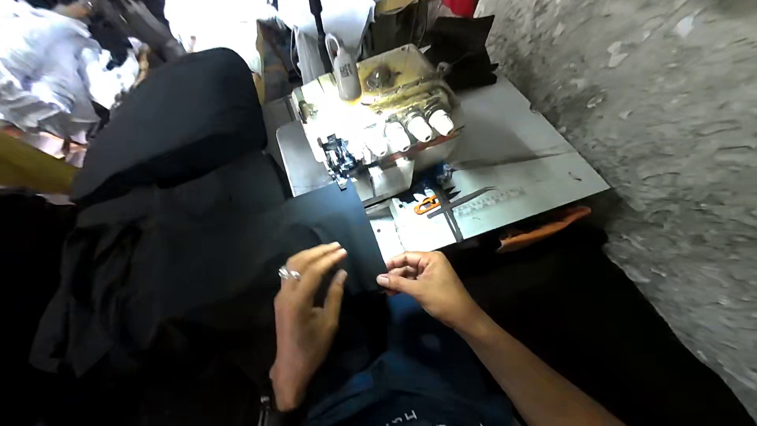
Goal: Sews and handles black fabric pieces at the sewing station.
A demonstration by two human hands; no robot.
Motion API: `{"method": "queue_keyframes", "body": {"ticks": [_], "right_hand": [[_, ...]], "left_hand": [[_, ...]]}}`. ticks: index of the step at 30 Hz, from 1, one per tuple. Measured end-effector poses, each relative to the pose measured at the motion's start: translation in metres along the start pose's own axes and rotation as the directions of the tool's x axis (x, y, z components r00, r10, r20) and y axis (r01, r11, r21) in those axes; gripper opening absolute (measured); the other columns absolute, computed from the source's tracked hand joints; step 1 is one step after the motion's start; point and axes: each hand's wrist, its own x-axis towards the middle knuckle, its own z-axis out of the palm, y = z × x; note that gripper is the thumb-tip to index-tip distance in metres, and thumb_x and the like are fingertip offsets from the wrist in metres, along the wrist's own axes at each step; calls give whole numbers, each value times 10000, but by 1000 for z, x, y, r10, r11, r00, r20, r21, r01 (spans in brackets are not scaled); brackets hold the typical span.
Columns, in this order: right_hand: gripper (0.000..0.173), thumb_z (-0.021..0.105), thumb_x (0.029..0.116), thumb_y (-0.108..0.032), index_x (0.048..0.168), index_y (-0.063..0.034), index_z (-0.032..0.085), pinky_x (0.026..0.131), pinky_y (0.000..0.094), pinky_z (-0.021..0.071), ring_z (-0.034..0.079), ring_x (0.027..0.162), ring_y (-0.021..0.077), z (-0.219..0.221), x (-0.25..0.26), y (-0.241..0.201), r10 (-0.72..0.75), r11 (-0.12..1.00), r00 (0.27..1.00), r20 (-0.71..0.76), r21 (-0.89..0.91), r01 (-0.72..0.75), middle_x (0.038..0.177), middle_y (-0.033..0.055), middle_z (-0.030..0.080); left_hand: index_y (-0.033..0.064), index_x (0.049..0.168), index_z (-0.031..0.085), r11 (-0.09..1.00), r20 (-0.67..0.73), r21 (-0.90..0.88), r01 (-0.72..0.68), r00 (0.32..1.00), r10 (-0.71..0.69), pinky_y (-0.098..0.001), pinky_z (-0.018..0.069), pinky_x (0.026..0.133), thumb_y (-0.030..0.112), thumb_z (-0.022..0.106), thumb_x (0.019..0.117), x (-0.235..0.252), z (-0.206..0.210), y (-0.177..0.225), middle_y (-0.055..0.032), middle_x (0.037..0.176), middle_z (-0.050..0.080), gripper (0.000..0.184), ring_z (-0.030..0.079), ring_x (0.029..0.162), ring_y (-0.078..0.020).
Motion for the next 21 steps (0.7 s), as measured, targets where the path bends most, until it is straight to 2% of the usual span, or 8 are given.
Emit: {"method": "queue_keyframes", "body": {"ticks": [3, 6, 8, 11, 14, 18, 20, 21], "right_hand": [[179, 785, 852, 8, 1015, 30, 714, 692, 253, 645, 741, 703, 101, -1, -3, -2, 19, 999, 1000, 0, 33, -19, 811, 28, 766], [195, 759, 880, 4, 1060, 51, 700, 713, 266, 651, 746, 719, 113, -3, -5, -6, 64, 996, 997, 34, 63, -66, 821, 39, 764], [192, 750, 889, 1, 1066, 54, 696, 713, 275, 655, 748, 713, 121, -3, -7, -8, 75, 995, 996, 51, 60, -78, 813, 42, 761], [225, 784, 852, 9, 1057, 53, 700, 691, 266, 653, 744, 693, 121, 0, -7, -8, 34, 999, 998, 45, 28, -35, 802, 47, 761], [210, 771, 871, -4, 1061, 54, 702, 692, 259, 649, 743, 696, 119, -1, -9, -12, 26, 999, 999, 41, 20, -27, 806, 49, 760], [181, 594, 1029, -72, 1101, 52, 705, 754, 265, 641, 747, 767, 122, -6, -10, -12, 110, 993, 993, 29, 48, -112, 866, 71, 759], [220, 541, 1059, -84, 1097, 57, 706, 762, 269, 641, 763, 779, 140, -7, -8, -13, 131, 990, 991, -4, 56, -130, 873, 97, 776], [204, 564, 1049, -86, 1092, 53, 708, 763, 269, 642, 764, 779, 142, -7, -6, -15, 127, 991, 992, -4, 41, -127, 871, 94, 776]], "left_hand": [[140, 1205, 720, 999, 20, 18, -29, 999, 28, -360, 457, 1081, 301, 744, 943, -27, 19, 3, -39, 1265, 694, 309, 594, 1245, -154], [232, 1352, 615, 973, 84, 212, -86, 994, 70, -473, 344, 1073, 515, 763, 876, -34, 34, 1, -65, 1427, 587, 573, 524, 1305, -219], [234, 1364, 585, 947, 41, 303, -111, 994, 103, -496, 324, 1054, 482, 750, 878, -35, 48, -2, -102, 1423, 563, 571, 513, 1284, -260], [222, 1177, 658, 928, -117, 353, -117, 979, 168, -431, 322, 1009, 310, 713, 937, -34, 65, -5, -38, 1195, 638, 261, 550, 1112, -204], [206, 961, 758, 934, -195, 339, -117, 962, 191, -407, 336, 963, 213, 738, 919, -34, 63, 2, 13, 928, 703, 46, 595, 965, -155], [187, 915, 777, 932, -172, 342, -122, 967, 190, -421, 349, 950, 183, 721, 905, -36, 54, 5, 0, 884, 714, 57, 613, 927, -173], [187, 906, 777, 930, -169, 345, -125, 967, 192, -423, 349, 946, 187, 722, 902, -37, 53, 4, -2, 876, 712, 55, 616, 914, -171], [189, 903, 779, 930, -169, 344, -127, 966, 194, -420, 346, 943, 182, 724, 897, -37, 54, 4, 0, 873, 711, 55, 613, 909, -169]]}}
